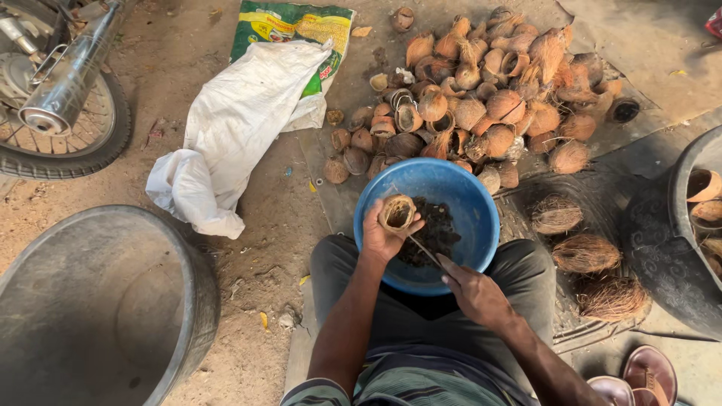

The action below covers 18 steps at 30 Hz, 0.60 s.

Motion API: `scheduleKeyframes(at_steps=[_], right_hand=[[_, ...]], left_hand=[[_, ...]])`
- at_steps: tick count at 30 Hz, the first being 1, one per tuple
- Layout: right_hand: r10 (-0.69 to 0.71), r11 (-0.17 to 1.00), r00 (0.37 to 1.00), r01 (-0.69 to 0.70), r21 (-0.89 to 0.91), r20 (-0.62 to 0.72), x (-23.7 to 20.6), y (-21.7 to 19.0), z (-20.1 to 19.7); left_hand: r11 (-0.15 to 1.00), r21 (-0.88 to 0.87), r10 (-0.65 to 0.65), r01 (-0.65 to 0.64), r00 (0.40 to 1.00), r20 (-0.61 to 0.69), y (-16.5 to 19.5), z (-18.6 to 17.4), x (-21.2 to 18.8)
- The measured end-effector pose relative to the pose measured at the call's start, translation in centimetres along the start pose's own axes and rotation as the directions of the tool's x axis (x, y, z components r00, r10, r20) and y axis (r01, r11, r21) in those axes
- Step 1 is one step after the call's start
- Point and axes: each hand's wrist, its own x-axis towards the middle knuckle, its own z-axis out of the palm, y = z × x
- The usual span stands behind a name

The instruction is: The person sits on the ground and uses a knife to scrape coconut meat from the inside of coconut shells into a blue bowl. The person repeatedly picks up shells, scrapes the interior, and discards the empty shells into a nearby pile.

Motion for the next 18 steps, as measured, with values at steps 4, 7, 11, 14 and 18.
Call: scheduleKeyframes(at_steps=[4, 7, 11, 14, 18], right_hand=[[0.053, 0.995, 0.999, -0.054, -0.089, -0.009, -0.1, -1.5, 0.7], [0.048, 0.999, 0.996, -0.049, -0.021, -0.071, 0.5, -2.1, 0.9], [0.122, 0.992, 0.992, -0.122, 0.018, 0.021, 2.2, -2.9, 2.1], [0.183, 0.983, 0.978, -0.183, -0.014, 0.104, 3.2, -3.3, 3.4], [0.226, 0.956, 0.951, -0.175, -0.236, 0.209, 4.0, -2.8, 4.5]], left_hand=[[0.998, -0.017, 0.059, -0.058, 0.998, 0.034, 0.2, -0.2, 0.3], [0.993, 0.033, 0.11, -0.114, 0.987, 0.12, 0.4, 0.2, 0.4], [0.991, 0.054, 0.111, -0.12, 0.983, 0.145, 0.3, 1.3, 0.1], [0.987, 0.083, 0.127, -0.136, 0.986, 0.108, 0.2, 1.6, -0.1], [0.966, 0.184, 0.173, -0.18, 0.984, 0.05, -0.2, 0.8, 0.1]])
